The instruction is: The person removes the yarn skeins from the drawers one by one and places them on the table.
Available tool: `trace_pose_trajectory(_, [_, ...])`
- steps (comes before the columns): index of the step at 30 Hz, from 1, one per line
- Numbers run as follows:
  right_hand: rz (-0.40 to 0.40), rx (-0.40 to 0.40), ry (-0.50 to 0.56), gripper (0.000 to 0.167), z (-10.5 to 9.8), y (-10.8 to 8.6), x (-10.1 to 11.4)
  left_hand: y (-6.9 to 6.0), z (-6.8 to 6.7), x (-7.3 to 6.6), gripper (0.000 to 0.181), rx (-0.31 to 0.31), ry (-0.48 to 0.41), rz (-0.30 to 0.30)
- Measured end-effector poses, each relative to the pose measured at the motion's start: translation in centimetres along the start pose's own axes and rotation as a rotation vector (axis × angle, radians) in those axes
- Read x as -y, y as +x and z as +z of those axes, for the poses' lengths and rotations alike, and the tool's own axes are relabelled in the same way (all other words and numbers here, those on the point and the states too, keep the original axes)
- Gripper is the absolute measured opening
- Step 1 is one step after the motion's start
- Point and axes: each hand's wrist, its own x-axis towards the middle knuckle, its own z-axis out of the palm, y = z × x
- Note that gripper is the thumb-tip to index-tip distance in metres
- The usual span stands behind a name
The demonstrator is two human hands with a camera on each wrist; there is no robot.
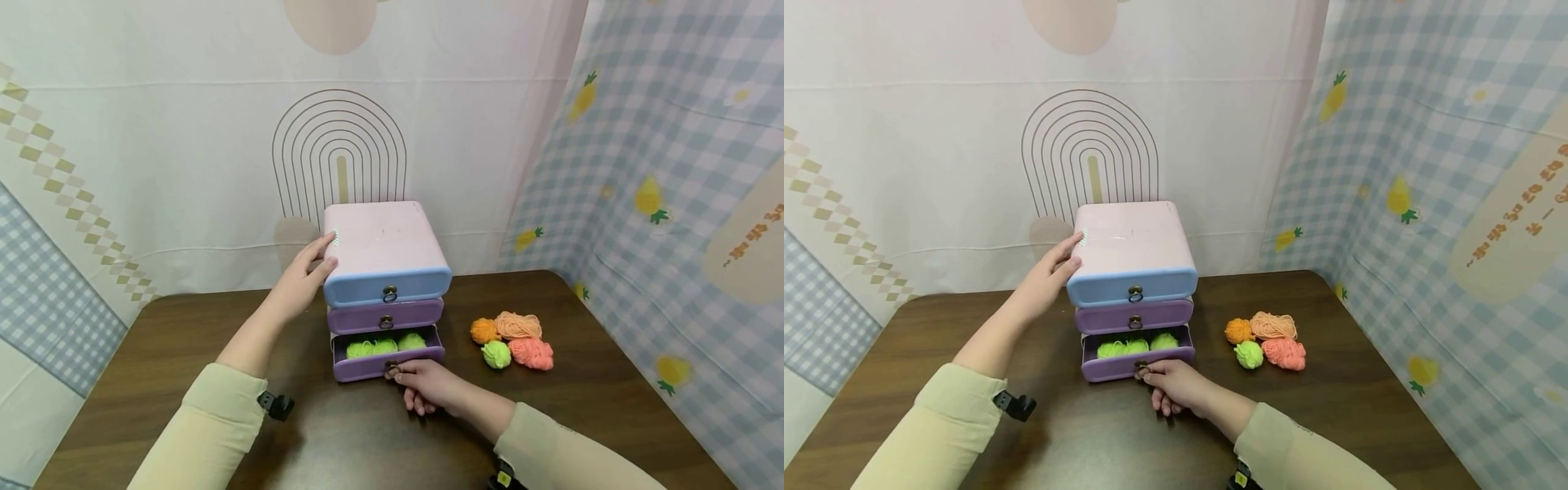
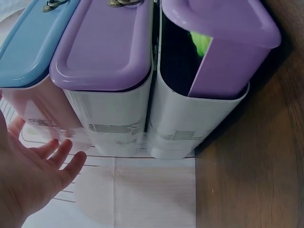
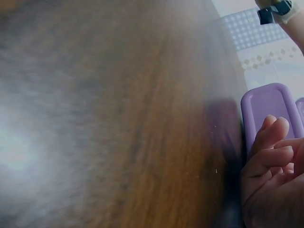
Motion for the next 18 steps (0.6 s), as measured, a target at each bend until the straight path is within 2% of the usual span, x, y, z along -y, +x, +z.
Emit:
trace_pose_trajectory(6, [0.007, 0.014, -0.016, 0.031, 0.4, -1.0, -0.4, 0.1, 0.2, -0.2, 0.058, -0.023, 0.009, -0.003])
trace_pose_trajectory(18, [0.034, 0.022, -0.032, 0.029, 0.8, -2.7, -0.6, 0.2, 0.3, -0.1, 0.058, -0.031, -0.006, -0.018])
